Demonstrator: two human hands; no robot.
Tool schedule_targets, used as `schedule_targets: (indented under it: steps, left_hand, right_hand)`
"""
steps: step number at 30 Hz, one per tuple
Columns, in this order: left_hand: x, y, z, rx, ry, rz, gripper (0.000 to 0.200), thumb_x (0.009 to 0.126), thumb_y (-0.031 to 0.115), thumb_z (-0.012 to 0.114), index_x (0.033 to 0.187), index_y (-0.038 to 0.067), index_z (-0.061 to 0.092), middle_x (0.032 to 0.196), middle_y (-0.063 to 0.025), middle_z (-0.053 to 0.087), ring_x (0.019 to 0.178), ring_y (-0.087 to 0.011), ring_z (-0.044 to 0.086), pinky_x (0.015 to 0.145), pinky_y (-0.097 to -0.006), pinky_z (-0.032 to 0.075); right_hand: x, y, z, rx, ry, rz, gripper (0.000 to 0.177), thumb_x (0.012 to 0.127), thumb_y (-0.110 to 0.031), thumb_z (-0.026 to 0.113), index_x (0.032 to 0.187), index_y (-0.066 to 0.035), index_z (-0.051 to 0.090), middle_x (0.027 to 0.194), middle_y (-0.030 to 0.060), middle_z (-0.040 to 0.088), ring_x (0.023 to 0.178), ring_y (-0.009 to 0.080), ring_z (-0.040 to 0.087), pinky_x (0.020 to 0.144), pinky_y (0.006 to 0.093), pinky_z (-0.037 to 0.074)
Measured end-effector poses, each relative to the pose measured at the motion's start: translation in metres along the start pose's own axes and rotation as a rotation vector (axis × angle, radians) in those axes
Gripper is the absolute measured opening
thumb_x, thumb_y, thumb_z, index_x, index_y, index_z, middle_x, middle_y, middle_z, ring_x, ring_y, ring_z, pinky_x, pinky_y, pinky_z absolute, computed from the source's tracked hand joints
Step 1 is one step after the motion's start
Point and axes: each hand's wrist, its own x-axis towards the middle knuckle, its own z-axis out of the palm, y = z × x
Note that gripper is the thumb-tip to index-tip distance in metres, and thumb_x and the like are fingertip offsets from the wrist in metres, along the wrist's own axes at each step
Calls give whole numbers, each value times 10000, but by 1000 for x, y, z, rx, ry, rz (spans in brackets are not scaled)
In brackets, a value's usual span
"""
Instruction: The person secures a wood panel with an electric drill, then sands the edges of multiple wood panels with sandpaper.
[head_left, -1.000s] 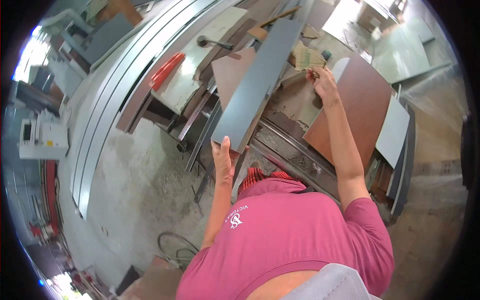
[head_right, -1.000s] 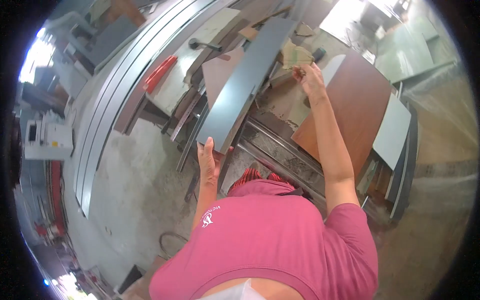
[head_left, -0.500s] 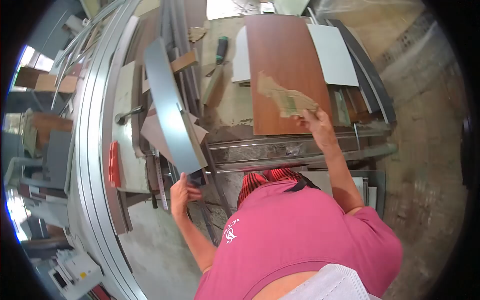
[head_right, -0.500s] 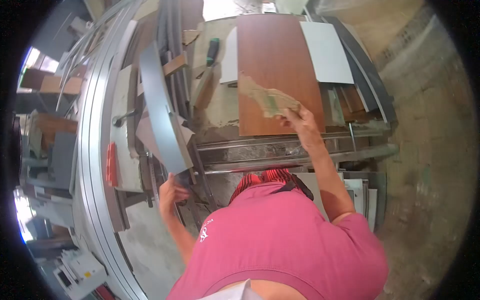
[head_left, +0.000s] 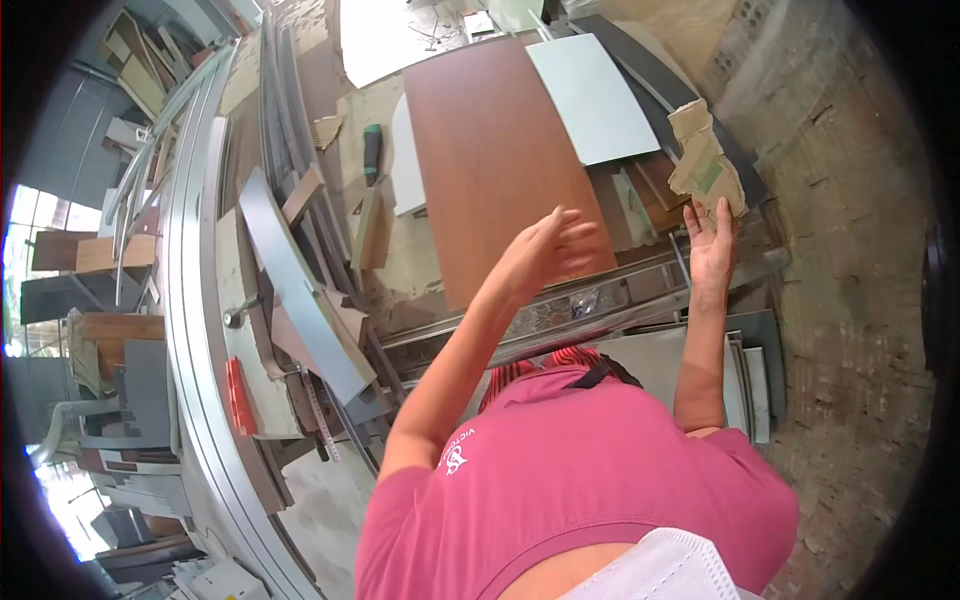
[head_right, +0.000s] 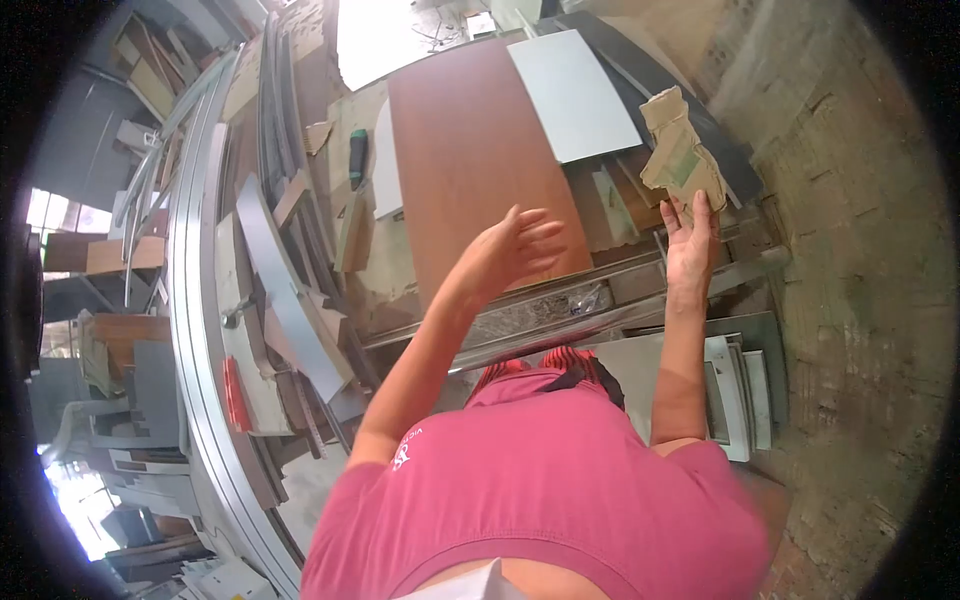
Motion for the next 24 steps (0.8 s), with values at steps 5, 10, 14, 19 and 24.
schedule_targets:
  steps: [5, 10, 14, 19, 24]
  left_hand:
    - [158, -51, 15, -656, 126, -188, 770, 875, 433, 520, 1385, 5, 133, 1389, -216, 286, 1185, -355, 436, 953, -471, 406]
    - [230, -51, 13, -985, 407, -147, 504, 798, 400, 655, 1150, 126, 419, 1084, -129, 468, 1017, -308, 510, 842, -449, 460]
    - [232, -37, 19, -806, 493, 3, 362, 817, 322, 652, 1081, 122, 506, 1104, -76, 518, 1048, -275, 508, 866, -478, 458]
    - [222, -20, 14, -662, 388, 215, 291, 871, 202, 588, 1117, 88, 481, 1148, -83, 500, 1073, -272, 493, 900, -496, 449]
    - [156, 31, 6, -608, 274, 275, 294, 892, 142, 512, 1152, 31, 432, 1146, -118, 489, 1074, -283, 498, 925, -495, 457]
  right_hand:
    - [9, -12, -36, 8, 77, 6, 404, 872, -279, 574, 1206, -77, 471, 1139, 60, 529, 976, 185, 536, 818, 331, 458]
    - [7, -21, -71, -25, 128, 30, 397, 864, -289, 583, 1187, -78, 488, 1100, 48, 548, 938, 176, 543, 806, 318, 452]
    - [13, -31, -86, -50, 132, 18, 382, 864, -292, 582, 1171, -79, 501, 1068, 44, 560, 911, 167, 550, 777, 301, 456]
    - [16, -33, -80, -57, 149, -53, 374, 867, -290, 580, 1165, -78, 504, 1041, 52, 569, 855, 155, 562, 748, 284, 458]
    - [23, -26, -59, -187, -22, -123, 322, 890, -258, 552, 1141, -59, 521, 1008, 50, 580, 812, 133, 566, 727, 276, 461]
